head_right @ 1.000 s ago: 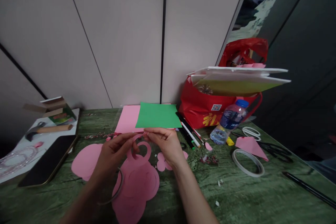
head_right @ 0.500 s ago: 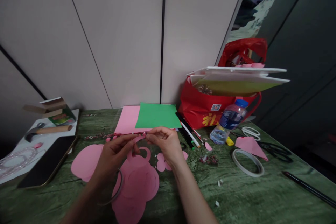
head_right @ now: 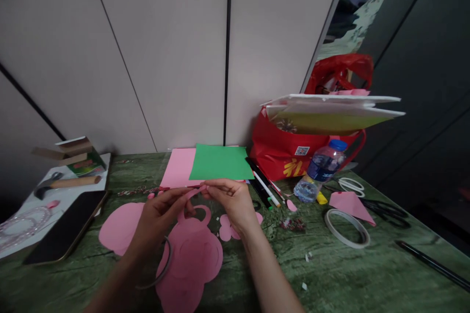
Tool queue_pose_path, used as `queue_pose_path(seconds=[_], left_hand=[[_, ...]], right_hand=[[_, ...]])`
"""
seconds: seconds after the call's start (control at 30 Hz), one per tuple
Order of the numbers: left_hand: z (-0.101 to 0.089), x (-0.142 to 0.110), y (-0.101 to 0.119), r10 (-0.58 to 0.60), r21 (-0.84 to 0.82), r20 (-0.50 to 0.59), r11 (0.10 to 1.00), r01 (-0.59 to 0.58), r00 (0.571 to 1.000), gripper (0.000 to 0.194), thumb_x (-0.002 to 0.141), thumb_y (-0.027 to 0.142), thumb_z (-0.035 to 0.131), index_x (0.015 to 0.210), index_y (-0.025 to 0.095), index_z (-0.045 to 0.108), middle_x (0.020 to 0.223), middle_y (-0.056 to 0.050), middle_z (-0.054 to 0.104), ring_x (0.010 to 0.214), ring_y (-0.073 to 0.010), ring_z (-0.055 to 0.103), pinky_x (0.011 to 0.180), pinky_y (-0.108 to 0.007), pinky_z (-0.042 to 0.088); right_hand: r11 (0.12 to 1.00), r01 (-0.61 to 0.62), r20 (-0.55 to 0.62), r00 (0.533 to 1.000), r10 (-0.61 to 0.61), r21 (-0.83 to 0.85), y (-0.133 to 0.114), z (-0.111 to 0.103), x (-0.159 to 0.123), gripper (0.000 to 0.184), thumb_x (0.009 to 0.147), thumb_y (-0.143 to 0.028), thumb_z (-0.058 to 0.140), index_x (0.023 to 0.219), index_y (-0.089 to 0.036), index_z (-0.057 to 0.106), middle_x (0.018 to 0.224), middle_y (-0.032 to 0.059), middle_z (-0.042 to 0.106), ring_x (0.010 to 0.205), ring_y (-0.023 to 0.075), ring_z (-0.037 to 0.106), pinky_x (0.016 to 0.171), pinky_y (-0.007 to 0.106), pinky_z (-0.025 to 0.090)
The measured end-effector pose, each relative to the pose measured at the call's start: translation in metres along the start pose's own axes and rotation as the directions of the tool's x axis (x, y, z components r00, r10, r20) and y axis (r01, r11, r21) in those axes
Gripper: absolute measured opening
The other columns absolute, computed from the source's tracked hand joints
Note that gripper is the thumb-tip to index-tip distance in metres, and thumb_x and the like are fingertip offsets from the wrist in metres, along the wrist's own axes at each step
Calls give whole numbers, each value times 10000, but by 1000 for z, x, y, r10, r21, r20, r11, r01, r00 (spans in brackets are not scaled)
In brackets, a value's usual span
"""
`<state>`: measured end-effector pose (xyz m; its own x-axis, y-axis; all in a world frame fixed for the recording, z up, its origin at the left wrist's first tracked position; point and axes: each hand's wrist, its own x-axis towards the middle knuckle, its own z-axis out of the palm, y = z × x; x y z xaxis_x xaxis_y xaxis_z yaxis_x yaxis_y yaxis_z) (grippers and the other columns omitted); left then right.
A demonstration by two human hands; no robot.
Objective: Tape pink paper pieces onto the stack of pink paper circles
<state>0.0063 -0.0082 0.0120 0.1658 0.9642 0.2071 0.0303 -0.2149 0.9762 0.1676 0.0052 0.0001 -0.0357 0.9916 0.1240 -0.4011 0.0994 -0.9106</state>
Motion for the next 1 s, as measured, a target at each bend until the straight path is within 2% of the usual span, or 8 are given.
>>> queue_pose_path(seconds=[0.17,0.27,0.37,0.5,0.57,0.73,0.9,1.0], left_hand=[[0,0,-10,-33,-39,32,999,34,999,212,802,251,549,976,167,635,598,12,634,583,-110,578,569,-216,418],[0,0,-13,-44,-49,26,998,45,999,215,800,255,549,974,158,631,592,8,638,600,-124,594,597,-231,429],[-1,1,-15,-59,-48,28,997,60,998,210,804,262,539,959,153,631,597,2,642,609,-135,600,627,-251,445],[-1,4,-16,-75,-41,36,996,76,997,199,796,269,547,919,148,646,595,-2,638,605,-140,603,627,-254,461],[-2,5,-16,-83,-42,20,996,84,996,205,785,271,557,914,145,654,583,-3,636,594,-144,605,610,-253,468],[0,5,-17,-122,-10,12,992,122,992,200,764,274,584,894,148,670,585,-7,653,561,-139,606,596,-254,482],[1,4,-23,-98,34,58,995,96,993,182,753,264,596,885,168,675,755,-41,701,631,-148,626,583,-240,476],[2,4,-23,-94,51,66,995,91,993,158,756,265,597,857,170,671,698,-31,698,611,-146,623,589,-244,470]], right_hand=[[1000,-12,-43,999,11,-24,1,1,0,172,551,-224,777,673,-161,672,581,-11,657,525,90,584,542,201,472],[998,-4,-72,997,0,-62,2,1,1,177,531,-238,786,635,-159,667,534,-14,639,489,95,568,509,207,463],[996,-10,-93,996,2,-89,5,0,2,161,554,-254,774,659,-165,690,558,5,662,512,112,588,533,227,481],[995,-28,-29,999,26,-93,10,-2,3,183,646,-285,714,795,-179,715,737,43,713,655,140,639,673,272,511],[995,-32,-12,999,32,-91,12,-4,4,203,650,-284,709,824,-181,714,754,45,714,673,149,643,693,292,515],[997,-61,-43,997,59,-41,15,-4,5,176,590,-255,751,737,-170,704,671,17,691,563,111,607,591,245,504],[997,-82,-62,995,81,-15,10,2,3,171,518,-210,787,614,-159,654,541,-19,641,496,91,572,509,202,465],[996,-88,-77,993,85,-35,10,3,3,176,501,-214,793,584,-158,648,524,-17,636,483,95,566,489,203,454]])
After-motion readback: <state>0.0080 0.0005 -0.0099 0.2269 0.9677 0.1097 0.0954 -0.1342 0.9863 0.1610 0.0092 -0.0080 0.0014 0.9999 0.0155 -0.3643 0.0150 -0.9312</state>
